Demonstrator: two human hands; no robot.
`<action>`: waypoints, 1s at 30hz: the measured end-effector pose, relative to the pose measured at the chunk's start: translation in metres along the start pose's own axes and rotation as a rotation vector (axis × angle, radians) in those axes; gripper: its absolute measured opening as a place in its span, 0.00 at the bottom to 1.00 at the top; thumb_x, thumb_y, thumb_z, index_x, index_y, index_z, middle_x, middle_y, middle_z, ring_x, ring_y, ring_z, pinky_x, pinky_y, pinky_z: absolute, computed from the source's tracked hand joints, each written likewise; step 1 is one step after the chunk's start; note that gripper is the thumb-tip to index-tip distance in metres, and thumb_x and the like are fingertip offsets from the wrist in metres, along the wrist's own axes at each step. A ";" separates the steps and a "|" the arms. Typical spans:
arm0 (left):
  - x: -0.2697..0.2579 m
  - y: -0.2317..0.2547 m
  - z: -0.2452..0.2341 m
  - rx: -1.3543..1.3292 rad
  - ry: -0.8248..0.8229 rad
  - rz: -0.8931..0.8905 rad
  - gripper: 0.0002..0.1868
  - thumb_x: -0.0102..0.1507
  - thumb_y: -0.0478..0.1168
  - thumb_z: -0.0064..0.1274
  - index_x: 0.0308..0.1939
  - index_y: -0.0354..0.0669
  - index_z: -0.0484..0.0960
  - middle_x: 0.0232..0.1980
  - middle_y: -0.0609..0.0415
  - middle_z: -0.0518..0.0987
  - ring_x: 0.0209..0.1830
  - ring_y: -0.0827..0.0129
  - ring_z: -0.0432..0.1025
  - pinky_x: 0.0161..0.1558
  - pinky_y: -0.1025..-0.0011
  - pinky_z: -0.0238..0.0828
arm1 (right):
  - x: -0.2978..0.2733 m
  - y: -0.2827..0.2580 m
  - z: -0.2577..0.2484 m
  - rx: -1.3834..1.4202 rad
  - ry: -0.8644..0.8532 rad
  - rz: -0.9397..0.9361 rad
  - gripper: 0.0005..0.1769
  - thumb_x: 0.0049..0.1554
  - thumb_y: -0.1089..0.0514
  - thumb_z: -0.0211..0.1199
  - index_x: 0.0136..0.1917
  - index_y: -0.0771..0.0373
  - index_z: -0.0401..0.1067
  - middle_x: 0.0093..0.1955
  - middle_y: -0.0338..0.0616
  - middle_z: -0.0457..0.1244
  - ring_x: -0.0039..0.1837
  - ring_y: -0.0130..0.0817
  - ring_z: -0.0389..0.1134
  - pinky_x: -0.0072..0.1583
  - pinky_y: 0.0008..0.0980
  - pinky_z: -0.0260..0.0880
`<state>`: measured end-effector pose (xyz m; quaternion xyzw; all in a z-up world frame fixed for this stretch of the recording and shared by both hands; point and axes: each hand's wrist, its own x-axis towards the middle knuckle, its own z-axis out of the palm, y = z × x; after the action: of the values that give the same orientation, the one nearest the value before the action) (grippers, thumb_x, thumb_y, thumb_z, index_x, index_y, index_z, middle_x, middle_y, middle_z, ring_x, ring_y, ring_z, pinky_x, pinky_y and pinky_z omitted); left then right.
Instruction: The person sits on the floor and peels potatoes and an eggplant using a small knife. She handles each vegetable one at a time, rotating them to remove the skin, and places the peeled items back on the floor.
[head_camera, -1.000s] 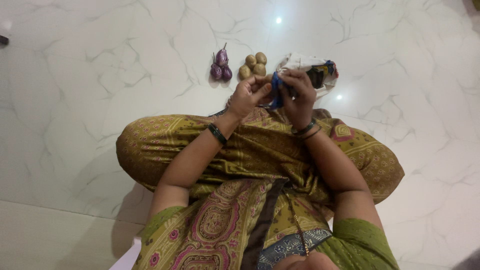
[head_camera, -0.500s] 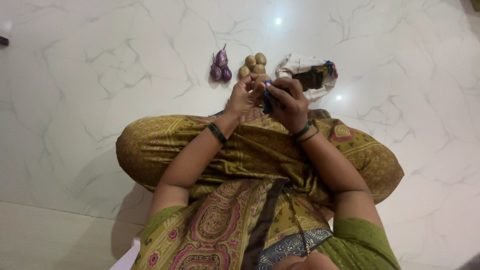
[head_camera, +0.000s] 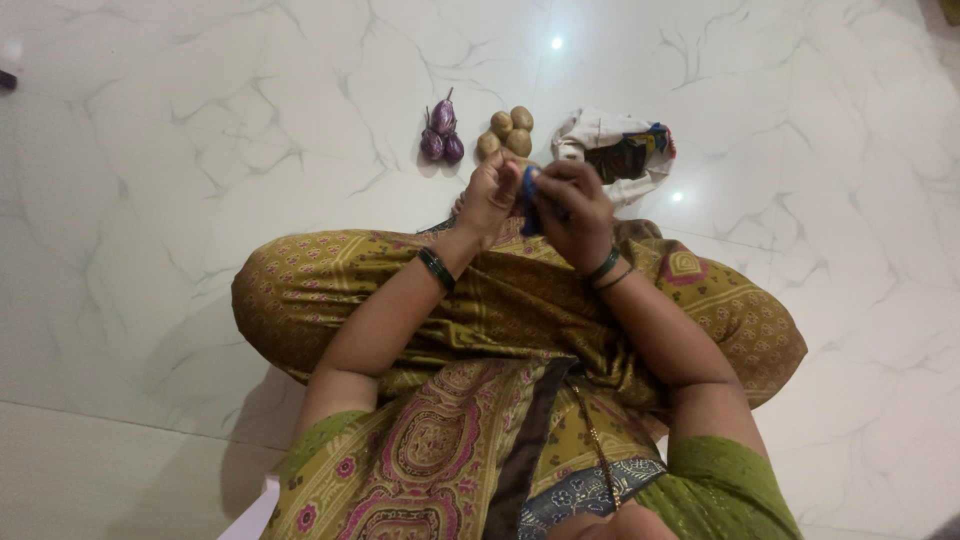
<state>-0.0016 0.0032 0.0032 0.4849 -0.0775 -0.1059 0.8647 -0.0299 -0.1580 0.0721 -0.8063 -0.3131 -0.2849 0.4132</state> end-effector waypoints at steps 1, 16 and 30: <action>-0.001 0.003 0.000 0.016 0.019 -0.019 0.41 0.55 0.76 0.50 0.49 0.44 0.71 0.38 0.60 0.76 0.33 0.82 0.73 0.35 0.80 0.78 | -0.001 -0.005 -0.001 -0.016 -0.017 -0.050 0.12 0.57 0.68 0.72 0.55 0.64 0.78 0.57 0.48 0.65 0.56 0.35 0.70 0.53 0.31 0.76; 0.001 -0.002 0.001 0.047 -0.022 0.051 0.45 0.52 0.81 0.51 0.48 0.43 0.74 0.39 0.61 0.76 0.37 0.82 0.71 0.37 0.82 0.72 | 0.001 -0.002 -0.002 0.073 -0.003 0.096 0.11 0.58 0.71 0.70 0.54 0.64 0.78 0.55 0.48 0.66 0.55 0.36 0.71 0.52 0.30 0.75; 0.000 0.000 0.003 0.334 -0.082 0.322 0.42 0.52 0.83 0.54 0.37 0.48 0.68 0.38 0.66 0.66 0.39 0.82 0.64 0.42 0.80 0.65 | 0.009 0.004 -0.008 0.302 -0.013 0.266 0.11 0.61 0.70 0.67 0.57 0.65 0.78 0.58 0.47 0.66 0.60 0.37 0.70 0.58 0.31 0.72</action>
<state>-0.0027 0.0006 0.0052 0.5977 -0.2054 0.0281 0.7745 -0.0227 -0.1647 0.0807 -0.7713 -0.2456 -0.1723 0.5613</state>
